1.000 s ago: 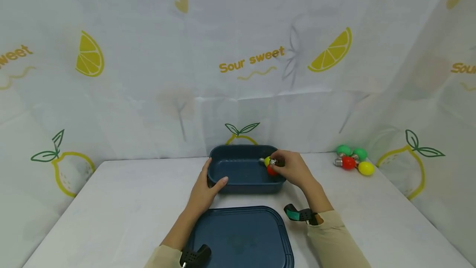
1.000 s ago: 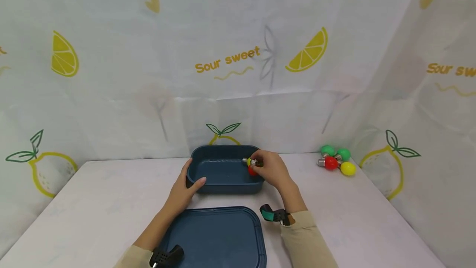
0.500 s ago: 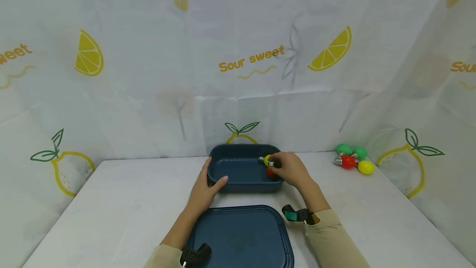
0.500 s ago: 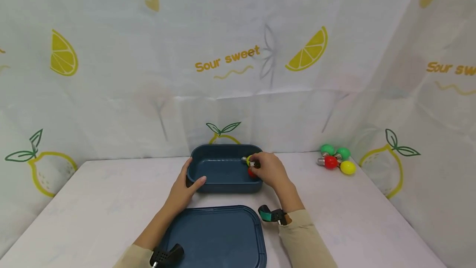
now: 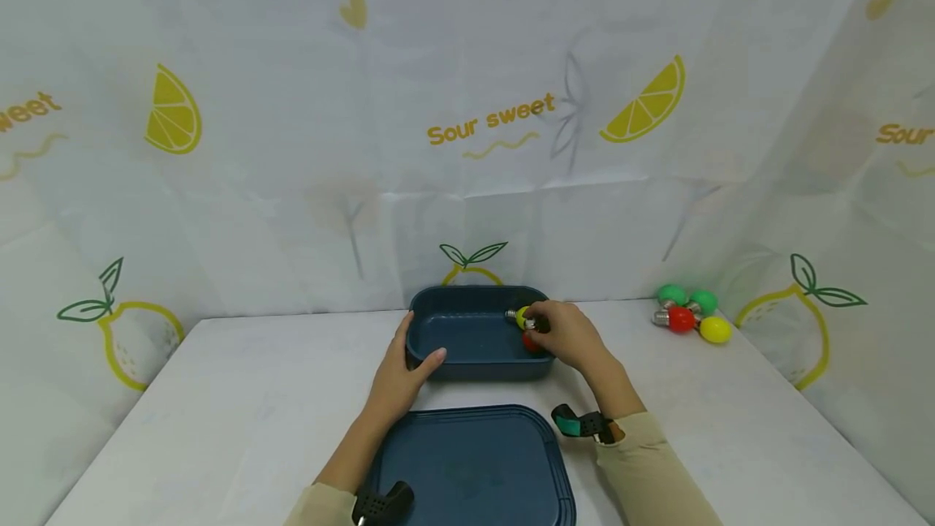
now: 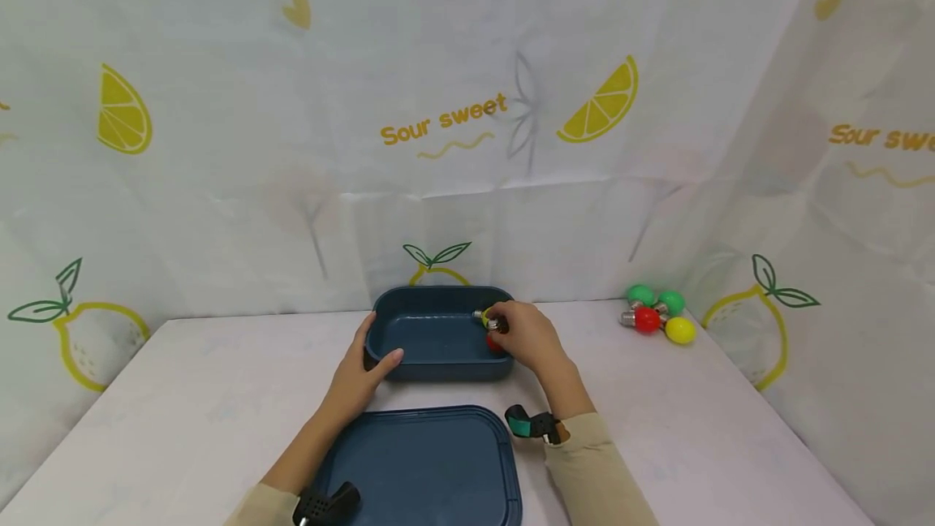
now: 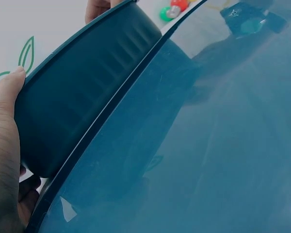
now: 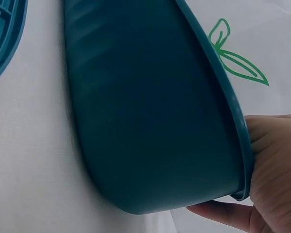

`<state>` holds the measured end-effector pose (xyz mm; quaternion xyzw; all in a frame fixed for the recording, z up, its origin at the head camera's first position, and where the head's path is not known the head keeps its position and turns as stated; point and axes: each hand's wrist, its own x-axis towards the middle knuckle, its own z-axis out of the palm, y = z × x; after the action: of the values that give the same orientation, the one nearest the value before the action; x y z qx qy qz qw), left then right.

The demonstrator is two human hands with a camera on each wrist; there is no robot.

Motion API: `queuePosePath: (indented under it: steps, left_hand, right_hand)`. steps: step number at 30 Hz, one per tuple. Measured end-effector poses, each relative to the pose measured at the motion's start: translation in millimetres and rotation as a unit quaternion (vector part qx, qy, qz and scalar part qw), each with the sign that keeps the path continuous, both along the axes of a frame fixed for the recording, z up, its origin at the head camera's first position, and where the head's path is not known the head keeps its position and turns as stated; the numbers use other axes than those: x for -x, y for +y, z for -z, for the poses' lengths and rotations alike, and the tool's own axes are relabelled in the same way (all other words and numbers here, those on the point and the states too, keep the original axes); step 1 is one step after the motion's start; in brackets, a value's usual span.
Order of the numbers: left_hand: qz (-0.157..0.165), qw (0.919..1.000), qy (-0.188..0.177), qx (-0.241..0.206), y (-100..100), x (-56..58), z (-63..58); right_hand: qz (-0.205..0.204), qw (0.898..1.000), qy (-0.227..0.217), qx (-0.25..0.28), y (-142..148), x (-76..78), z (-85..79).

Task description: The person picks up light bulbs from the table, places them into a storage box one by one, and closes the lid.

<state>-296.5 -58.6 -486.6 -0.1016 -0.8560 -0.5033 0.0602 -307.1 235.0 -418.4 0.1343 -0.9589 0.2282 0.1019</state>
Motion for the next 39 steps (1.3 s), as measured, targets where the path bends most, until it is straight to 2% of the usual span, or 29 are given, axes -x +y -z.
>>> queuePosePath:
  steps: [12, 20, 24, 31, 39]
  left_hand:
    - [0.001, 1.0000, -0.006, -0.007, -0.4, -2.2, -3.4]
    - [0.002, 1.0000, -0.001, -0.007, -0.4, -0.4, -1.0]
    - [-0.001, 1.0000, -0.003, -0.007, -1.7, 0.2, -0.6]
    - [-0.006, 1.0000, -0.008, -0.001, -3.5, 2.3, 0.0]
    - [-0.003, 1.0000, -0.005, 0.000, -0.6, 1.3, 0.3]
  right_hand:
    - [-0.007, 1.000, -0.002, 0.013, 3.4, 0.5, -2.9]
    - [-0.010, 0.996, 0.061, 0.057, 16.1, -9.9, -20.2]
    - [-0.009, 0.994, 0.095, 0.060, 25.2, -15.3, -29.8]
    - [0.013, 0.990, 0.133, 0.036, 55.0, -22.2, -39.4]
    - [0.037, 0.983, 0.177, 0.008, 96.3, -42.4, -45.1]
